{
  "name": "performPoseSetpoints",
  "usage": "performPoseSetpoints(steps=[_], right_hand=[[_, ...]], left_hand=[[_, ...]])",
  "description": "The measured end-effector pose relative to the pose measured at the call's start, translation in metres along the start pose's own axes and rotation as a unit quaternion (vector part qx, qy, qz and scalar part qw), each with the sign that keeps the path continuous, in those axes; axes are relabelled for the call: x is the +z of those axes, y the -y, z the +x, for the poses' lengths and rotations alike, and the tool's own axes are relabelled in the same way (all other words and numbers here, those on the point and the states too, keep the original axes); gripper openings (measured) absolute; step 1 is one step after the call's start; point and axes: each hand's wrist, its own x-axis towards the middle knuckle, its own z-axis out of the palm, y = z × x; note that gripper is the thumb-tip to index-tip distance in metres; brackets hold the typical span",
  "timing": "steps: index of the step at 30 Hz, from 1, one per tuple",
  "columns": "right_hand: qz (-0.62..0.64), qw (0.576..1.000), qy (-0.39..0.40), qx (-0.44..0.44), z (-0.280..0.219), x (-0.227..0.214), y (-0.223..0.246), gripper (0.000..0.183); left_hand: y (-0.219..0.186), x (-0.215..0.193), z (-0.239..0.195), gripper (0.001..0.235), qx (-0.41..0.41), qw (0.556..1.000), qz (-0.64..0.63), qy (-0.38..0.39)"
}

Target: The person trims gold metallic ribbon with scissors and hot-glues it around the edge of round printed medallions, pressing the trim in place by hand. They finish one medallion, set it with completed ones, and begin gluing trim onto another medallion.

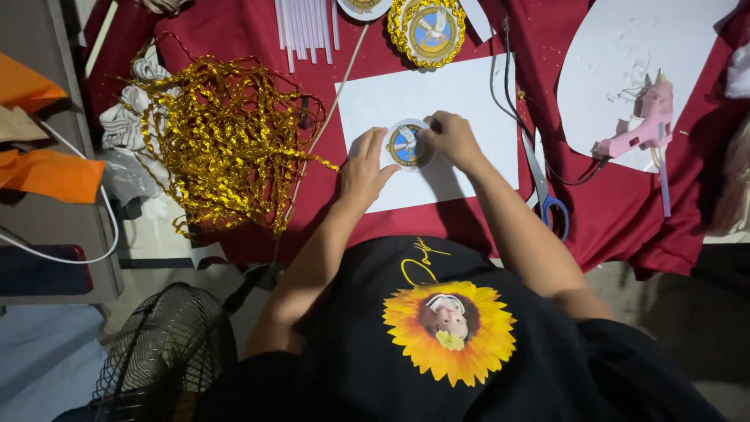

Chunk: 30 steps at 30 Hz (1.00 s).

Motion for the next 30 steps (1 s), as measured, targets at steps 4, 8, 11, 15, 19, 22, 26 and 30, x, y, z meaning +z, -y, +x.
performPoseSetpoints(steps=[4, 8, 11, 15, 19, 22, 26, 30], right_hand=[[0.217, 0.969, 0.052, 0.109, -0.009, 0.007, -0.006, 0.016], [0.384, 0.906, 0.088, 0.154, -0.020, 0.019, 0.001, 0.014], [0.423, 0.885, 0.123, 0.151, -0.020, 0.022, 0.007, 0.018], [0.496, 0.834, 0.180, 0.162, -0.006, 0.029, 0.026, 0.029], [0.531, 0.812, 0.154, 0.185, 0.009, 0.029, 0.033, 0.035], [0.523, 0.824, 0.112, 0.189, 0.014, 0.020, 0.014, 0.038], [0.534, 0.835, -0.086, 0.099, 0.005, -0.009, -0.031, 0.027], [-0.053, 0.910, -0.377, -0.166, -0.049, -0.041, 0.029, 0.028]], left_hand=[[-0.002, 0.006, 0.002, 0.080, -0.032, 0.996, -0.071, -0.044], [0.022, 0.026, 0.006, 0.052, -0.201, 0.947, -0.246, -0.057], [0.044, 0.049, -0.001, 0.039, -0.213, 0.926, -0.300, -0.084], [0.039, 0.050, 0.000, 0.040, -0.183, 0.939, -0.276, -0.093], [0.016, 0.027, 0.007, 0.050, -0.119, 0.970, -0.179, -0.111], [0.004, 0.016, 0.016, 0.064, -0.107, 0.985, -0.101, -0.094], [0.005, 0.019, 0.019, 0.066, -0.157, 0.987, -0.032, -0.022], [0.009, 0.020, 0.015, 0.063, -0.145, 0.989, -0.014, -0.020]])
